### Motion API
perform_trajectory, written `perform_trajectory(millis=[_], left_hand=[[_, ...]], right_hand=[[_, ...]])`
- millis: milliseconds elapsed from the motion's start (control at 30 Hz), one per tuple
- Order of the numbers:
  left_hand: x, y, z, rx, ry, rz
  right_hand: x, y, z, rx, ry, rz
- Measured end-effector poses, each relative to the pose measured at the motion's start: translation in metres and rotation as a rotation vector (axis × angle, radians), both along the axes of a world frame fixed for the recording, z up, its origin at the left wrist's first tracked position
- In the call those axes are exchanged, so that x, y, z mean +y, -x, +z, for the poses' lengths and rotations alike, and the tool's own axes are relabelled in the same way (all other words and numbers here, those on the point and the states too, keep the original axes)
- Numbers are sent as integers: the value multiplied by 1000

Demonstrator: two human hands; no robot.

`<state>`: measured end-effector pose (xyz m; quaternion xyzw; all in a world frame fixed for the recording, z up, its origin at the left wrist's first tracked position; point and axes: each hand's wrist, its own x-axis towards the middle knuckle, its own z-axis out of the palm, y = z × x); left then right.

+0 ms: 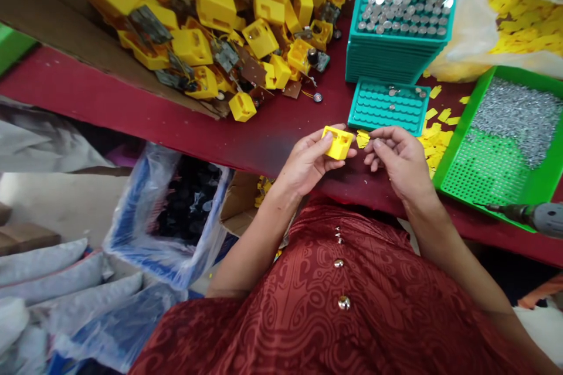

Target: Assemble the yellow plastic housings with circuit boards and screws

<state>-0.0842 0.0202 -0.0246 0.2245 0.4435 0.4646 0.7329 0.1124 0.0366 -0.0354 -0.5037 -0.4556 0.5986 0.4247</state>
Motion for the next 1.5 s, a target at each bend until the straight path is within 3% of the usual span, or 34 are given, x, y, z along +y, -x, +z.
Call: perform_trajectory(millis=[133, 333, 533, 700, 867, 1033, 1233, 1367, 1500], left_hand=[[-3, -1, 0, -30, 8, 12], [-4, -3, -3, 123, -22, 78], [-6, -2, -9, 189, -53, 148], [-7, -2, -10, 143, -66, 176], [-8, 2, -6, 100, -46, 192], [-8, 8, 8, -50, 75, 101], [-4, 6, 28, -233, 251, 141], [-1, 6, 31, -335, 348, 104], [-1, 5, 31, -404, 381, 64]], right_hand=[[0, 1, -3, -129, -65, 0], [1, 1, 0, -391, -195, 62], [7, 4, -1, -793, -572, 190], [8, 19, -17, -982, -765, 229], [4, 25, -34, -1012, -951, 188], [5, 21, -38, -969, -1072, 83], [9, 15, -40, -938, -1022, 65], [10, 14, -33, -874, -1041, 10], [2, 11, -10, -820, -1052, -23]])
